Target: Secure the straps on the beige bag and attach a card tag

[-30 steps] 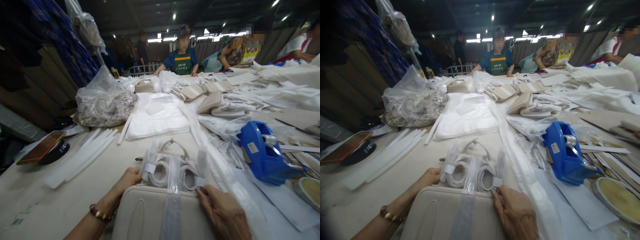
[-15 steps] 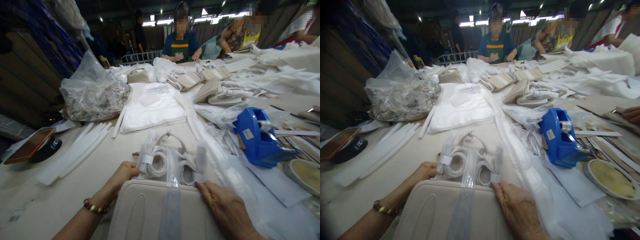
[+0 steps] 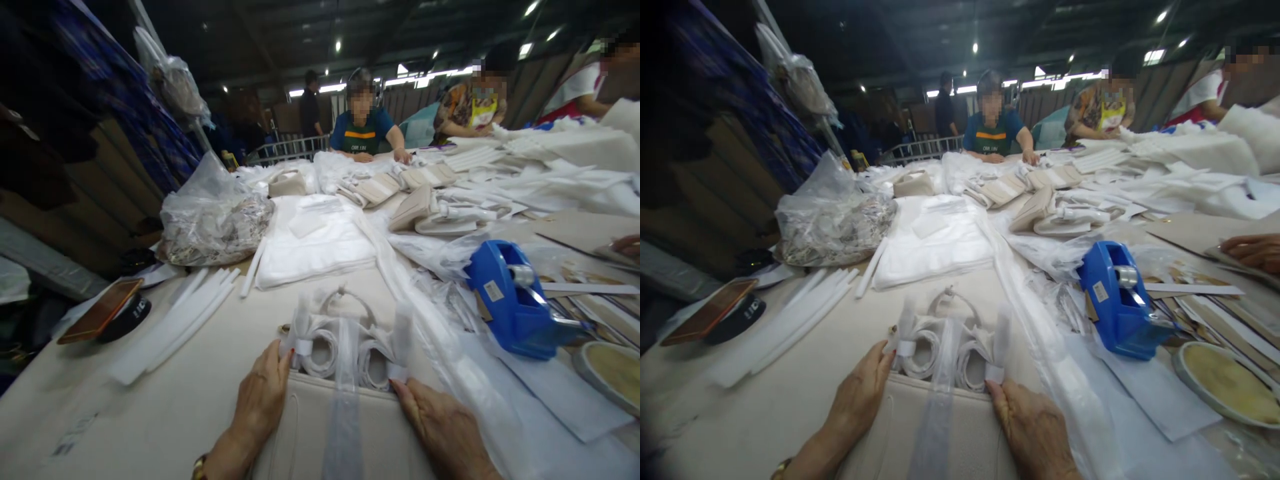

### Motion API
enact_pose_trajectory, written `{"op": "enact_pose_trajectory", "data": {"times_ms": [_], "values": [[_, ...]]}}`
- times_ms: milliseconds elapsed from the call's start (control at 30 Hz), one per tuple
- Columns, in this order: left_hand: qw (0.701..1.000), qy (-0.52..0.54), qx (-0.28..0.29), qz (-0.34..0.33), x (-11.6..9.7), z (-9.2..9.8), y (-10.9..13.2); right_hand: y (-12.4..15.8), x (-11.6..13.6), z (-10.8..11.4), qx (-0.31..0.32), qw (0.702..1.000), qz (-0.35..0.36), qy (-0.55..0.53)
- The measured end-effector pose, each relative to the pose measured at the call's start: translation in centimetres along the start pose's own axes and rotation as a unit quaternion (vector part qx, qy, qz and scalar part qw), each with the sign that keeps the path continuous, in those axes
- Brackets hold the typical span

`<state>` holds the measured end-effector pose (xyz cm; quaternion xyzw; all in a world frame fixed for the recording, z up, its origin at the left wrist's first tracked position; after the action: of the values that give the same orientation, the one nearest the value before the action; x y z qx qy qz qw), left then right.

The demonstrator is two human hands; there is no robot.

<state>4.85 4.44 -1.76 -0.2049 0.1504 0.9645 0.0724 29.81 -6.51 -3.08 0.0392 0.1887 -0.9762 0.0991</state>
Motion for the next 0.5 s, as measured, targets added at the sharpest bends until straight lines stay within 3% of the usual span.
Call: {"op": "enact_pose_trajectory", "data": {"times_ms": [33,100,167,200,233,333,400,500], "values": [[0.999,-0.013,-0.027,-0.015,0.1,0.0,0.0,0.2,0.0,-0.2,-0.01,1.0,0.022,0.018],[0.984,-0.069,-0.146,-0.077,0.2,0.3,0.3,0.4,0.0,-0.6,-0.023,0.998,0.041,0.034],[0.925,-0.151,-0.298,-0.18,-0.3,0.6,1.3,0.6,-0.2,-0.9,-0.029,0.999,0.036,0.027],[0.887,-0.189,-0.347,-0.239,-0.8,0.6,1.8,0.6,-0.2,-1.1,-0.032,0.999,0.03,0.023],[0.855,-0.222,-0.362,-0.297,-1.4,0.4,2.2,0.6,-0.2,-1.2,-0.032,0.999,0.029,0.021],[0.8,-0.311,-0.294,-0.421,-3.3,-0.5,2.9,0.2,-0.1,-1.4,-0.03,0.998,0.036,0.028],[0.786,-0.353,-0.266,-0.432,-4.1,-0.9,2.8,-0.2,0.0,-0.9,-0.029,0.998,0.04,0.037],[0.784,-0.365,-0.269,-0.424,-4.2,-1.2,2.4,-0.9,0.2,0.7,-0.031,0.998,0.0,0.05]]}}
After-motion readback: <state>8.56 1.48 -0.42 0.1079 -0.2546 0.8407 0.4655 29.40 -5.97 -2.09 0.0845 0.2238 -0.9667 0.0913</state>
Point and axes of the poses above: each hand's wrist, its own y-axis away from the middle knuckle, its own z-axis out of the back of the hand, x = y × z, the point moved 3 cm from there along -y, towards the middle knuckle, and after that the axes turned 10 degrees about x, right-handed, at the moved point
